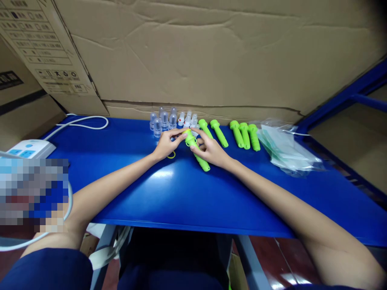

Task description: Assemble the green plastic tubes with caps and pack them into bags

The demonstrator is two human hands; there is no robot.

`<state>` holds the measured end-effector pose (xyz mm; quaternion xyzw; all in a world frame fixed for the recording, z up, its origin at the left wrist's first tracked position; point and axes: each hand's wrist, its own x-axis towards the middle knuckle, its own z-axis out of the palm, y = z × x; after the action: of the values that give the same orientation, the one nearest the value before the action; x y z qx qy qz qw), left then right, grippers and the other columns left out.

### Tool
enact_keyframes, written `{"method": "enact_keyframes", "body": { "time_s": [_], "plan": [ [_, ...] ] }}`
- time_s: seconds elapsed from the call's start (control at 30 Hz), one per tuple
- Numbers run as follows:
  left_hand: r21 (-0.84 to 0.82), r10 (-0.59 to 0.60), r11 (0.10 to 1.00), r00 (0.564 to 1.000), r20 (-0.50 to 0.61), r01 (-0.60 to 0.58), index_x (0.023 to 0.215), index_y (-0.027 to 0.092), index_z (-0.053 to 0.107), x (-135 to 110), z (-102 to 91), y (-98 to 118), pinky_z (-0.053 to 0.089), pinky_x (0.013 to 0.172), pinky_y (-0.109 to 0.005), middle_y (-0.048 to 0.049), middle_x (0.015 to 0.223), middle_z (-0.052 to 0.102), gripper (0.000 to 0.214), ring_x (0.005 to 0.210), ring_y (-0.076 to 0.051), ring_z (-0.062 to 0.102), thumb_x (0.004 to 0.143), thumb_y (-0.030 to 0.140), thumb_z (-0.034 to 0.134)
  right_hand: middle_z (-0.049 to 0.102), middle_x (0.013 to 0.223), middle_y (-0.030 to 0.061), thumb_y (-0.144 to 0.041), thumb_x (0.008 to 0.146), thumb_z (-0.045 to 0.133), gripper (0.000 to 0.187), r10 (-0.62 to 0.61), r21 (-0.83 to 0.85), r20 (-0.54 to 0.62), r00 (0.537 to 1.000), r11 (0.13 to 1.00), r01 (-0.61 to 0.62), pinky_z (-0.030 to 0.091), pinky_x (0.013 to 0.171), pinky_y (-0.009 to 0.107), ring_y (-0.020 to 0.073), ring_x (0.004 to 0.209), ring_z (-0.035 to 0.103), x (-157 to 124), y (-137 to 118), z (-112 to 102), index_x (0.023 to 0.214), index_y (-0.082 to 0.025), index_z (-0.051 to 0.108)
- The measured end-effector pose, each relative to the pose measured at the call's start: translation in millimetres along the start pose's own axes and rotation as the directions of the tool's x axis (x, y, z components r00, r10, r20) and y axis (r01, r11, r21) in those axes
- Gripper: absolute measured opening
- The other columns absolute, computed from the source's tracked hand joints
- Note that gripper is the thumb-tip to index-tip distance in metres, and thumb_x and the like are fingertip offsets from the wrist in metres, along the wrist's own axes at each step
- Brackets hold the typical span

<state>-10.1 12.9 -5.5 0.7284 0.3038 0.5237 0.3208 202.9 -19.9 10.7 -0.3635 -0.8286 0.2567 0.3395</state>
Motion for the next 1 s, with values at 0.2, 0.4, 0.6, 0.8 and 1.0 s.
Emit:
{"method": "enact_keyframes", "body": {
  "time_s": [0.2,0.4,0.6,0.8,1.0],
  "plan": [
    [-0.036,-0.004,0.999,1.0,0.025,0.005,0.116,0.018,0.081,-1,-1.2,7,0.054,0.107,-0.039,-0.0111,0.124,0.078,0.035,0.116,-0.025,0.074,0.092,0.041,0.07,0.06,0.123,0.0125,-0.035,0.096,0.058,0.07,0.079,0.075,0.012,0.997,0.994,-0.08,0.05,0.052,0.025,0.0074,0.057,0.057,1,-2,3,0.16,-0.023,0.032],
    [-0.108,-0.001,0.994,0.999,0.04,0.005,0.112,0.02,0.082,1,-1.6,8,0.05,0.115,-0.043,-0.0109,0.129,0.076,0.032,0.125,-0.025,0.07,0.088,0.04,0.075,0.06,0.139,0.0162,-0.036,0.094,0.058,0.073,0.113,0.201,0.026,0.993,0.973,-0.116,0.063,0.071,0.036,0.0145,0.072,0.069,2,-2,10,0.162,-0.024,0.032],
    [-0.144,-0.081,0.986,0.996,0.031,0.084,0.113,0.018,0.081,0,-1.5,7,0.052,0.114,-0.043,-0.0106,0.126,0.076,0.037,0.121,-0.026,0.072,0.086,0.042,0.077,0.07,0.119,0.0125,-0.039,0.091,0.062,0.071,0.143,0.243,-0.07,0.987,0.962,-0.123,0.063,0.066,0.036,0.017,0.067,0.07,2,-1,17,0.155,-0.018,0.04],
    [-0.11,-0.151,0.983,0.988,-0.042,0.145,0.107,0.016,0.083,-1,-1.1,9,0.058,0.105,-0.041,-0.0083,0.114,0.08,0.034,0.11,-0.028,0.077,0.082,0.039,0.081,0.069,0.125,0.0154,-0.042,0.087,0.067,0.073,0.189,0.275,-0.112,0.976,0.949,-0.152,0.063,0.063,0.036,0.0156,0.064,0.07,2,-3,22,0.152,-0.015,0.044],
    [-0.028,-0.158,0.987,0.983,-0.09,0.156,0.104,0.019,0.084,-4,-0.8,12,0.061,0.1,-0.041,-0.0062,0.109,0.08,0.027,0.103,-0.028,0.079,0.083,0.036,0.08,0.066,0.131,0.0151,-0.046,0.086,0.069,0.067,0.205,0.328,-0.136,0.969,0.933,-0.152,0.06,0.056,0.032,0.0123,0.061,0.067,1,-3,27,0.143,-0.018,0.049]
  ]
}}
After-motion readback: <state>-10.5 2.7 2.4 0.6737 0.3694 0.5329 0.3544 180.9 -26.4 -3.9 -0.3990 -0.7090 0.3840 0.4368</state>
